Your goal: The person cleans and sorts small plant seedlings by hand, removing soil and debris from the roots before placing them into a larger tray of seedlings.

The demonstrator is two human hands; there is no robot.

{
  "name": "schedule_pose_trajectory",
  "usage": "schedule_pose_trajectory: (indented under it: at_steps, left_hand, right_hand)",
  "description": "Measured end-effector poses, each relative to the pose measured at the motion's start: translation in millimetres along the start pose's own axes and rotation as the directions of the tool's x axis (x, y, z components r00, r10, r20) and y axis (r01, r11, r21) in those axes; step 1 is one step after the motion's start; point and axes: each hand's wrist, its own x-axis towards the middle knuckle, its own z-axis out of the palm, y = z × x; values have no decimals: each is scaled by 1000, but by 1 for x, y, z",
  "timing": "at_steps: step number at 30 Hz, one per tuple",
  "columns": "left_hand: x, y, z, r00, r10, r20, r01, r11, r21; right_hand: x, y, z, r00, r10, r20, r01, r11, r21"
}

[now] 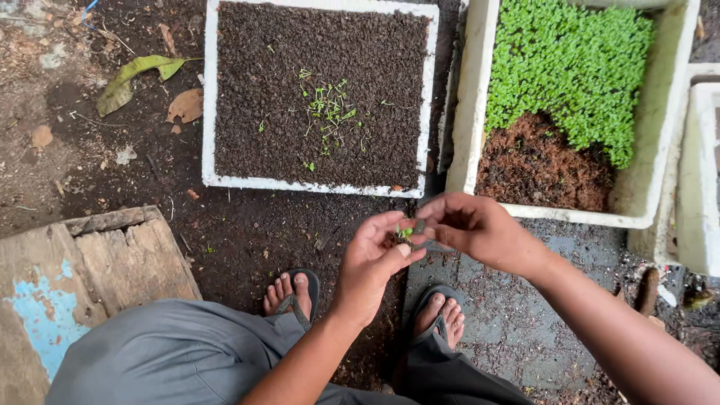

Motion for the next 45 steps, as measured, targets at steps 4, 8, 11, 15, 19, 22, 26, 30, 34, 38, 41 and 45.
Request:
schedule_pose_trajectory:
  at_steps: [4, 8, 11, 15, 19, 22, 26, 30, 34, 38, 41, 45]
  left_hand:
    - [3, -6, -5, 991, 125, 51, -129, 988, 87]
    - [7, -17, -11, 971, 230, 57, -236, 960, 149]
    - [7, -16, -10, 965, 250, 74, -260, 945, 200]
    - [10, -24, -8, 955, 281, 93, -295, 931, 216]
    - [8, -22, -2, 951, 290, 109, -309, 912, 269]
    - [8, -25, 2, 941, 312, 128, -337, 889, 311]
    - [9, -28, 6, 942, 317, 108, -335, 879, 339]
    - [9, -25, 7, 973, 230, 27, -228, 925, 303]
    - [14, -31, 4, 987, 153, -42, -145, 978, 148]
    - [15, -28, 8, 990, -46, -133, 15, 975, -223]
    - [17, -26, 10, 988, -114, -103, 72, 934, -350]
    - [20, -32, 10, 990, -131, -53, 101, 919, -380]
  right_hand:
    - [2, 8, -2, 999, 35, 3, -35, 999, -36]
    - [-1, 22, 6, 999, 13, 29, -12, 1000, -25]
    - [-1, 28, 11, 1000, 16, 8, -16, 1000, 0]
    - [1, 24, 13, 999, 21, -42, -20, 999, 28]
    - [2, 22, 17, 999, -9, -46, 12, 998, 65]
    - [1, 35, 14, 998, -20, -64, 25, 997, 69]
    - [0, 39, 13, 996, -59, -70, 66, 993, 102]
    - [0, 52, 9, 995, -86, -53, 92, 986, 138]
    - [-4, 47, 8, 995, -74, -64, 85, 978, 190]
    - [-6, 38, 7, 995, -35, -91, 61, 953, 298]
    - [-5, 40, 4, 994, -23, -106, 59, 935, 351]
    - [-7, 47, 4, 995, -24, -99, 61, 920, 388]
